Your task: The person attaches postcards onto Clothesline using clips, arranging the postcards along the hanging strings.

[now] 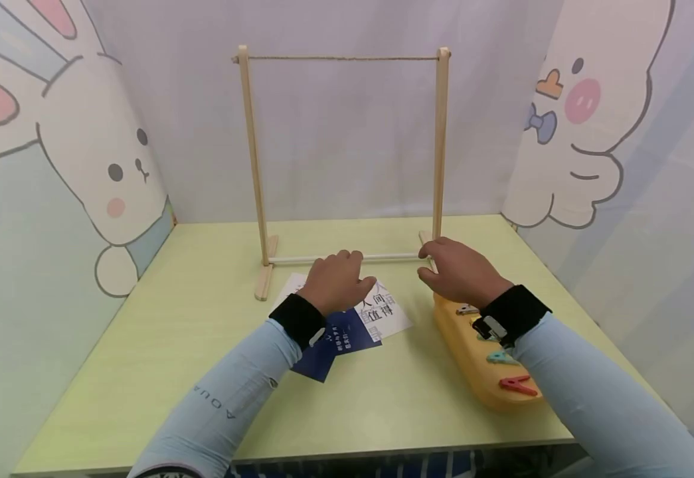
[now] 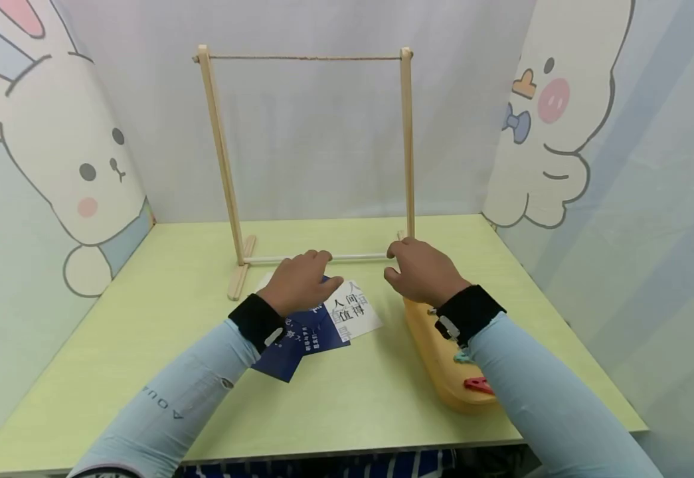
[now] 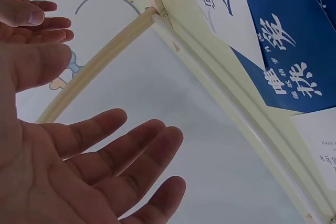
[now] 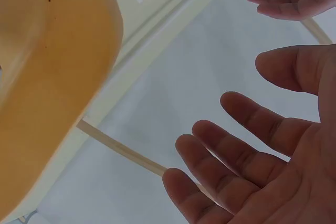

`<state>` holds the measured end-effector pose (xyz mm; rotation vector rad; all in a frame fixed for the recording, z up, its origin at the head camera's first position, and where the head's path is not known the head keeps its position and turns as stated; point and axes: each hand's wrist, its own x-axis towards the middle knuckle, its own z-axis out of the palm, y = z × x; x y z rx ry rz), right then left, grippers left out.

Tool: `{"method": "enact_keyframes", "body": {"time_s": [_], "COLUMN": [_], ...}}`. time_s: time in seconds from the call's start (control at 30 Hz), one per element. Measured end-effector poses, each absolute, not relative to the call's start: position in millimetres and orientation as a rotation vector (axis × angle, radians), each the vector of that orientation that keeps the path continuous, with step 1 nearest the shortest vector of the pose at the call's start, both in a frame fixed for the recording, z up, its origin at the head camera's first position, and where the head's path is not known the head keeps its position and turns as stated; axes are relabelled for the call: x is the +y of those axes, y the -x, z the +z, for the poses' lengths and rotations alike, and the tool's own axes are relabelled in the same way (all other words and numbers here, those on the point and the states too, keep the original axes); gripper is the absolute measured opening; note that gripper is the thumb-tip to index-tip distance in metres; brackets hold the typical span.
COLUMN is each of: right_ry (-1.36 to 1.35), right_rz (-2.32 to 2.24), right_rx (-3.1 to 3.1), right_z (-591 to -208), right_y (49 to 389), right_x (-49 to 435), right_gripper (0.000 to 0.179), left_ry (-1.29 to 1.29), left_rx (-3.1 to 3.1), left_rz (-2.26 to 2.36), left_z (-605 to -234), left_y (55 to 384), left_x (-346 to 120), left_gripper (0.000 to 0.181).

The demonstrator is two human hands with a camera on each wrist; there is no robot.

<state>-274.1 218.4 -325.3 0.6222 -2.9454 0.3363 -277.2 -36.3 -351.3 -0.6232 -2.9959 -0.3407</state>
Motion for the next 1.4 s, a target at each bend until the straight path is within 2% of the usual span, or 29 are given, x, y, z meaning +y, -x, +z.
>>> {"method": "enact_keyframes", "body": {"time_s": [0.57,0.9,1.4], "right_ry": [-0.542,-0.543,-0.537], "right_rz": [0.335,0.335,0.344], "right_rx": [-2.964,-2.951,-2.947], "right_z": [-340,-344,-359], "right_y": [271,268,266], "right_x": [231,239,256], "right_gripper": [0.037,0.029,0.028], "left_ry": [0.672,0.727,0.742], "left_rx": [-2.957,-2.964,-2.978], "left_rz": [-0.293,-0.347,-0.519], "left_z": [-357,-363,-376], "left_y": [277,273,270], "left_x": [-28,-20,-3], "left_gripper": [0.058,0.058,0.059]}}
